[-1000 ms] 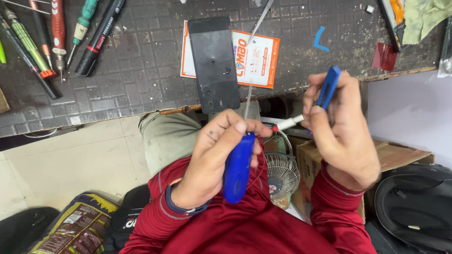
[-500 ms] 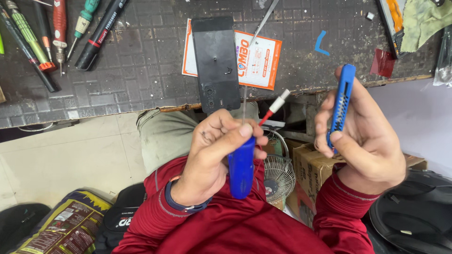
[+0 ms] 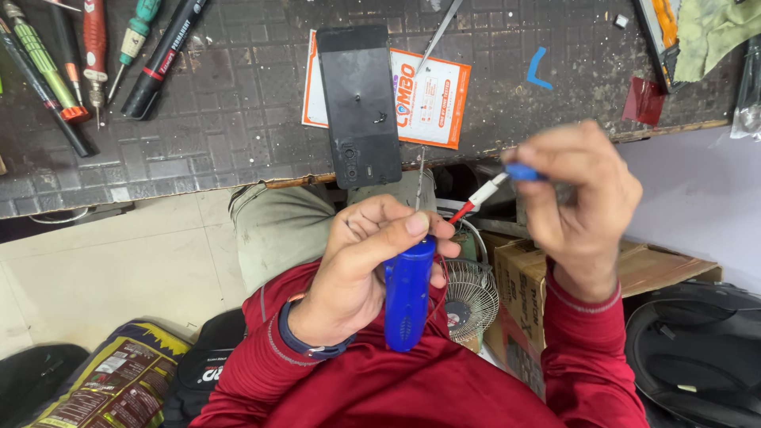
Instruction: The person uses a blue electric screwdriver to remove screws from the back of a black smartphone. They then use a utility knife to strip the insulation from a red wire and place the phone on a box.
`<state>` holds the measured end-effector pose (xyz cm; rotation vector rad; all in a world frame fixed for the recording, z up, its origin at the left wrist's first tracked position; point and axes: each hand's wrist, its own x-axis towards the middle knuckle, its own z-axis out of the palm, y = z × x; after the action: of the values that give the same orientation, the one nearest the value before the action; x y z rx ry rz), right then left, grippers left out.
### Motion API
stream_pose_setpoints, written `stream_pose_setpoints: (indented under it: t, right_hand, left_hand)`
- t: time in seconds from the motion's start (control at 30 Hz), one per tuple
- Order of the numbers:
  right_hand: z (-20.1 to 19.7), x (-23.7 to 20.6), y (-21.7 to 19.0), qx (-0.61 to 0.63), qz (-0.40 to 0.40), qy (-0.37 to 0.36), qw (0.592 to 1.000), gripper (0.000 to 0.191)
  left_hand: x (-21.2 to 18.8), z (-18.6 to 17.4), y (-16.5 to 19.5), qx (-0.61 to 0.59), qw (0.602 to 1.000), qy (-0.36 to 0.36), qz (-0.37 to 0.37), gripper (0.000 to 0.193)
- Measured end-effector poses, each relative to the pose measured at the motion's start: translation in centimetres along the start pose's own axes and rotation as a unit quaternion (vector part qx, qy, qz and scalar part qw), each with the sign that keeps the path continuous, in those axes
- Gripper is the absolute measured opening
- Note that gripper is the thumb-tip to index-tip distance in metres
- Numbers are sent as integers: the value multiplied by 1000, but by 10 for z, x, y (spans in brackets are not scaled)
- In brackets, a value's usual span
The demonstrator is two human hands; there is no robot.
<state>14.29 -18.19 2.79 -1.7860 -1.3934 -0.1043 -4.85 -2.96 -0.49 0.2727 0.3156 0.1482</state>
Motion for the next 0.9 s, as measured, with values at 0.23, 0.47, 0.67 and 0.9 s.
stream_pose_setpoints:
  t: [0.23, 0.47, 0.67, 0.9]
  right_hand:
    - [9, 31, 12, -72, -179, -63, 979, 35]
    - [4, 36, -18, -92, -281, -79, 952, 31]
    - [6, 33, -12, -139, -271, -82, 949, 30]
    - [8, 36, -17, -246, -209, -18, 946, 29]
  left_hand:
    - [-3, 5, 0, 33, 999, -16, -28, 13]
    - [-6, 4, 1, 23, 999, -18, -22, 17]
    - [-8, 4, 0, 40, 999, -11, -21, 14]
    - [-4, 6, 4, 33, 999, 21, -10, 16]
